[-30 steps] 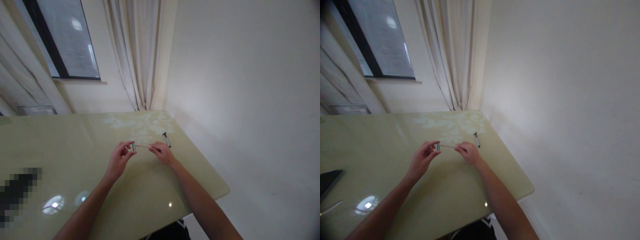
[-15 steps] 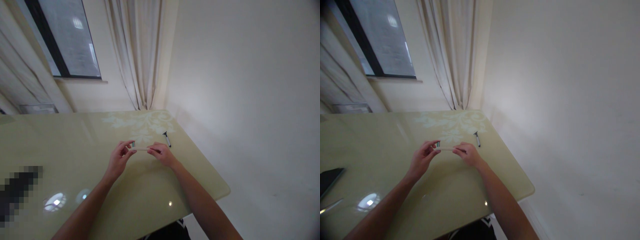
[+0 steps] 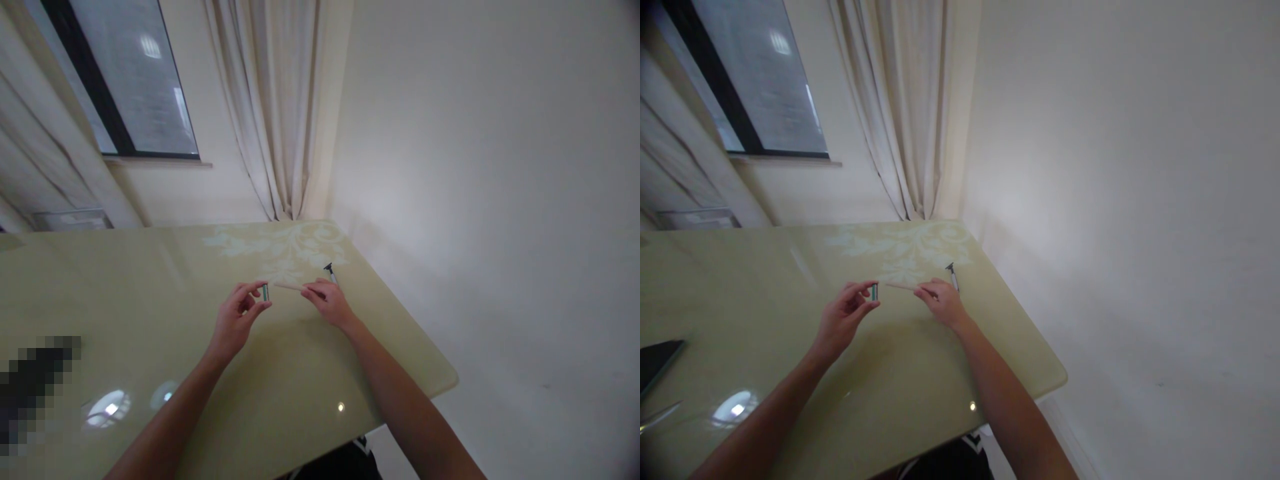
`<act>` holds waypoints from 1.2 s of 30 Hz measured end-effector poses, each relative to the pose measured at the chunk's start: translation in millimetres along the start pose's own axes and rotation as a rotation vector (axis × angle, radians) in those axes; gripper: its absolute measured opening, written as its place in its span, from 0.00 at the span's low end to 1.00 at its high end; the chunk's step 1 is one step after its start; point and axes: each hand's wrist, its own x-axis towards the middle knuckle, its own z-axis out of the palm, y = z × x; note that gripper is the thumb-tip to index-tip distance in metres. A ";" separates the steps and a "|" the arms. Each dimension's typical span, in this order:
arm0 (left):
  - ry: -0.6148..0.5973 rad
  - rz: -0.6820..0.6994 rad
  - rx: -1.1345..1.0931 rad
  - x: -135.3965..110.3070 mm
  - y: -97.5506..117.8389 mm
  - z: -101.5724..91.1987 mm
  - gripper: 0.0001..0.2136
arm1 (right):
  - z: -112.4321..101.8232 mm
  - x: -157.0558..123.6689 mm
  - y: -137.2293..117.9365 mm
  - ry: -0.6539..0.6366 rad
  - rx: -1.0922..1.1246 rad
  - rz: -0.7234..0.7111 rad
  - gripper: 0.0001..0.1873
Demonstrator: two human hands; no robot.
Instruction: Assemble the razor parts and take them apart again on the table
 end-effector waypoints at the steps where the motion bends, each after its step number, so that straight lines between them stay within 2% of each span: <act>1: -0.006 0.002 0.002 0.0 0.1 -0.1 0.15 | 0.2 -0.1 0.4 -0.004 0.013 -0.002 0.27; 5: -0.022 0.009 0.009 0.1 1.5 -0.5 0.16 | 3.9 -0.9 -2.0 -0.100 0.058 -0.036 0.25; 10: -0.019 0.002 0.024 0.7 0.3 -1.0 0.15 | 3.5 -0.6 -1.2 -0.017 0.007 0.007 0.26; 15: -0.026 0.014 0.006 -0.2 -2.7 -0.3 0.16 | 4.8 -0.2 0.2 -0.081 0.048 -0.013 0.27; 19: -0.021 0.015 0.011 -0.3 -3.2 0.3 0.15 | 5.6 0.1 0.1 -0.035 0.002 0.014 0.28; 24: -0.022 0.005 0.009 0.2 -1.6 0.2 0.16 | 6.4 -0.4 -2.6 -0.083 0.054 -0.007 0.27; 29: -0.024 0.022 0.034 0.5 0.1 -1.9 0.16 | 6.9 -0.9 -0.6 -0.006 0.057 0.029 0.28; 33: -0.030 0.032 0.027 0.2 -1.5 -1.0 0.16 | 9.0 -1.4 -2.5 -0.071 0.133 0.030 0.28; 36: -0.034 0.029 0.027 -0.1 -4.4 0.4 0.16 | 9.1 -0.7 -2.9 -0.050 0.085 0.043 0.29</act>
